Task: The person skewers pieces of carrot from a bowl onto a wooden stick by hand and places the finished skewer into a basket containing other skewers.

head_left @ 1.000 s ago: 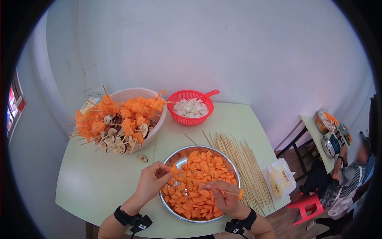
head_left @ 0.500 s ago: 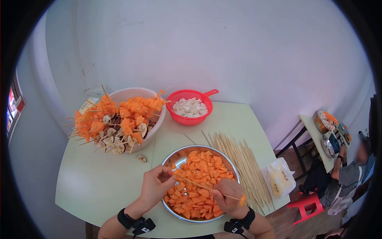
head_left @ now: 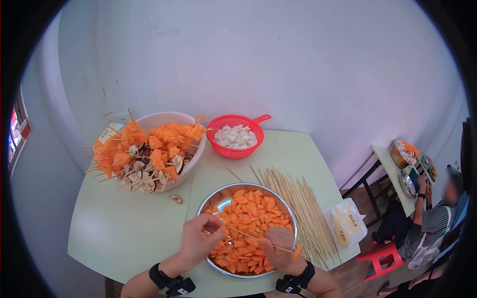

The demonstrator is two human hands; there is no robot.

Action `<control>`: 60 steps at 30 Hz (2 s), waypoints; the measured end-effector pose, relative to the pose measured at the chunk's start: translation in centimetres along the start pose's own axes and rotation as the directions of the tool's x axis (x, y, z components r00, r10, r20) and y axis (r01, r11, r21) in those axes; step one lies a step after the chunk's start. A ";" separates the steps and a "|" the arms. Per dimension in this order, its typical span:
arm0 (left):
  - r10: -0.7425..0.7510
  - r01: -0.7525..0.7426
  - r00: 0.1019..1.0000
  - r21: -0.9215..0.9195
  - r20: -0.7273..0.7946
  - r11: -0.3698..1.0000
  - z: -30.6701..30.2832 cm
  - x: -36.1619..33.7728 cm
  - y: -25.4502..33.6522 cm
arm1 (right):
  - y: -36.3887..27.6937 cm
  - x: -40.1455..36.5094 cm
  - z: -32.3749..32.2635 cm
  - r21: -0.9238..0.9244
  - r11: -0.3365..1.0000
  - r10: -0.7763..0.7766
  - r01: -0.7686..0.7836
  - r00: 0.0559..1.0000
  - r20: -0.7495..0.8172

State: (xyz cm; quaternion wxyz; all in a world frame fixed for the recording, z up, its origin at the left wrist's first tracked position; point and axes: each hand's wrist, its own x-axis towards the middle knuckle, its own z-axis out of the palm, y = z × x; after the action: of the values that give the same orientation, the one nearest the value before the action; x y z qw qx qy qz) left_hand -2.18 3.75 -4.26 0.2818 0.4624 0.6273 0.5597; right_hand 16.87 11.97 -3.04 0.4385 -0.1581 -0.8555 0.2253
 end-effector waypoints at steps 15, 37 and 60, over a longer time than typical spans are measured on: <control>0.076 -0.050 0.971 0.122 -0.227 0.991 -3.3 2.8 -0.7 | 0.8 0.3 0.8 0.283 0.958 0.108 -0.037 0.966 -0.237; 0.566 -0.468 0.717 0.321 -0.406 0.823 -4.3 2.4 0.1 | -0.1 -0.4 0.4 0.348 0.849 0.340 -0.398 0.915 0.218; 0.777 -0.724 0.629 0.381 0.020 0.576 -0.4 -0.5 0.4 | 0.1 -0.8 2.1 0.267 0.911 0.208 -0.313 0.910 0.358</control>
State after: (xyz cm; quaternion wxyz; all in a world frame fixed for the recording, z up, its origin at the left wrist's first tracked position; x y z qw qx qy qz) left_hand -2.22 3.12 -3.85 -0.1180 0.6838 0.4801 0.5366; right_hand 15.63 11.11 -4.72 0.2782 -0.1606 -0.8385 0.4402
